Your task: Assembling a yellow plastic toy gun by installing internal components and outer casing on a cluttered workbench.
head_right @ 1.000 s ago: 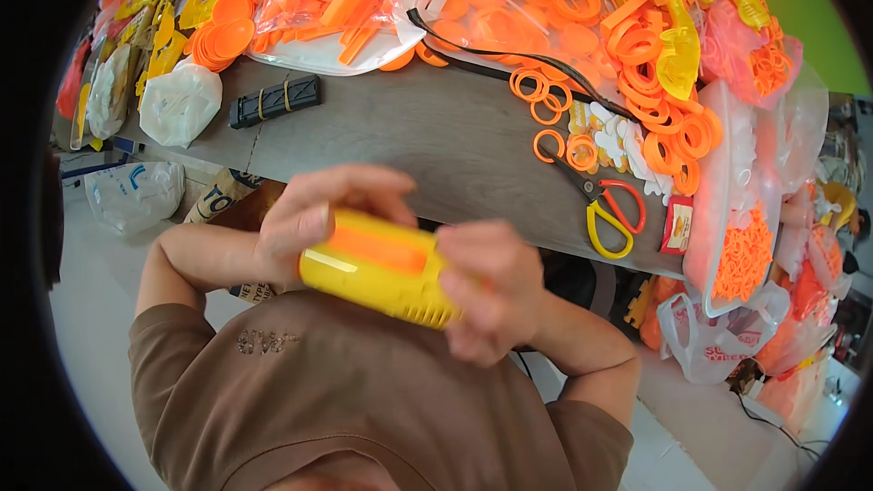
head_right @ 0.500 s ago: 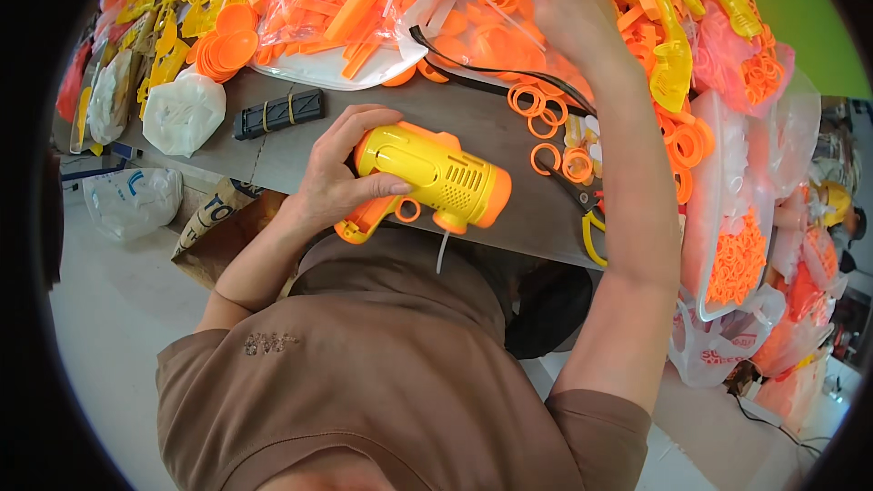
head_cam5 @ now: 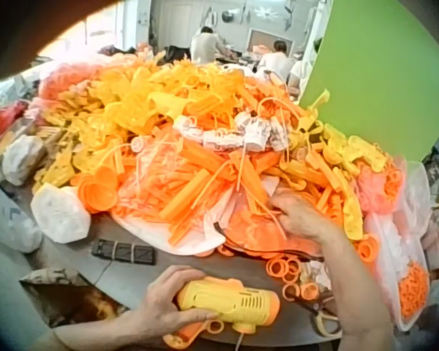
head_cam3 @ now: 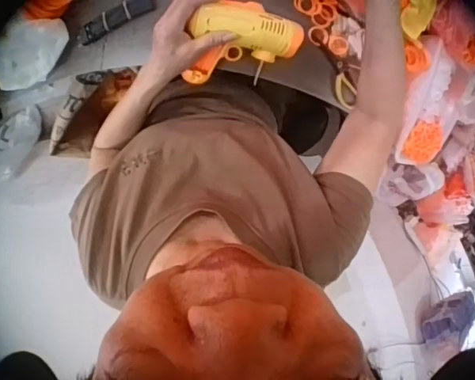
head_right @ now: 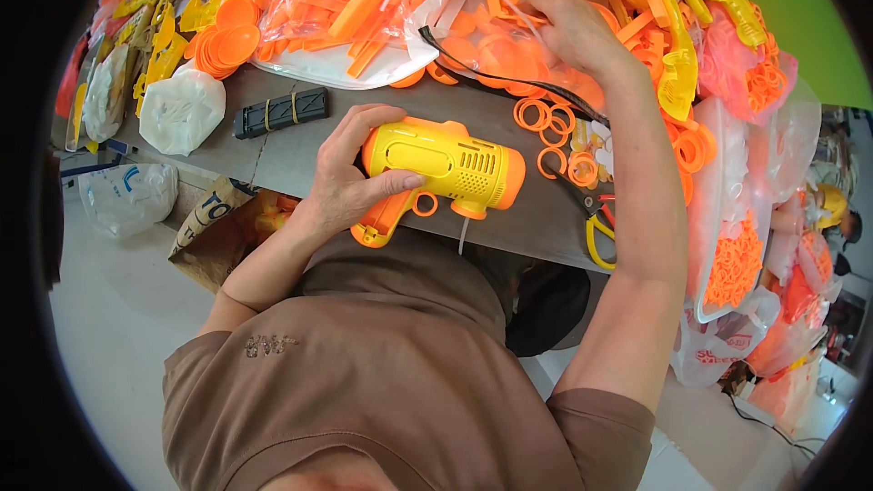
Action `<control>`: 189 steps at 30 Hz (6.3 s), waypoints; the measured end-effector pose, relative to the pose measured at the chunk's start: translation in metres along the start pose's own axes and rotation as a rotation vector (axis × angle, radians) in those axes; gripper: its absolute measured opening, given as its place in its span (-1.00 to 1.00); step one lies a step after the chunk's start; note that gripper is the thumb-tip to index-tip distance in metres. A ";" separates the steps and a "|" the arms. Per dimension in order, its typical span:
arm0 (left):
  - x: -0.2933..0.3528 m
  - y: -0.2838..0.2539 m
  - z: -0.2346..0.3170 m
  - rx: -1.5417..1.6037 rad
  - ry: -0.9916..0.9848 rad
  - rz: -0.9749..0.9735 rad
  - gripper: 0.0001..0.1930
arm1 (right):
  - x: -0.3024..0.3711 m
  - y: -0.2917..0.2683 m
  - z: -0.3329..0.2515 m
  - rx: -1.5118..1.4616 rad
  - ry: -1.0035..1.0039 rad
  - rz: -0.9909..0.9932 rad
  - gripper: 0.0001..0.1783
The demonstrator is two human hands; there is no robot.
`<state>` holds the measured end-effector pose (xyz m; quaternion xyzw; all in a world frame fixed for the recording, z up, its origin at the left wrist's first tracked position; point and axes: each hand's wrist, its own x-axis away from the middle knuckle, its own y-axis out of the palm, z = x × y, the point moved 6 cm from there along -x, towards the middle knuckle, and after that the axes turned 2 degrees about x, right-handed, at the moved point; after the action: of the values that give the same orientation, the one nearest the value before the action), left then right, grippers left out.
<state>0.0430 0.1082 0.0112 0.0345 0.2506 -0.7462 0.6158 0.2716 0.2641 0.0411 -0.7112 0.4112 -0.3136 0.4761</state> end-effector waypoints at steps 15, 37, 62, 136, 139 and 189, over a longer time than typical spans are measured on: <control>0.001 0.012 -0.006 0.038 -0.108 0.013 -0.34 | 0.087 -0.014 -0.026 -0.013 0.075 0.392 -0.76; 0.004 0.003 -0.004 0.245 -0.024 -0.093 -0.48 | 0.124 0.025 -0.161 0.040 -0.361 0.313 -0.71; 0.007 0.009 -0.008 0.187 -0.056 0.038 -0.70 | 0.121 0.027 -0.144 -0.090 -0.419 0.351 -0.76; 0.019 0.032 0.054 0.570 -0.404 -0.476 -0.83 | 0.168 0.031 -0.149 -0.662 -0.110 0.366 -0.60; 0.020 0.029 0.051 0.474 -0.364 -0.508 -0.83 | 0.168 0.030 -0.154 -0.603 -0.119 0.251 -0.49; 0.009 -0.018 0.013 -0.283 0.445 -0.062 -0.66 | 0.114 0.040 -0.126 -0.358 -0.149 0.386 -0.44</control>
<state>0.0277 0.0970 0.0250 0.1035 0.4826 -0.6963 0.5211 0.2079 0.1018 0.0539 -0.7136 0.5520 -0.0861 0.4227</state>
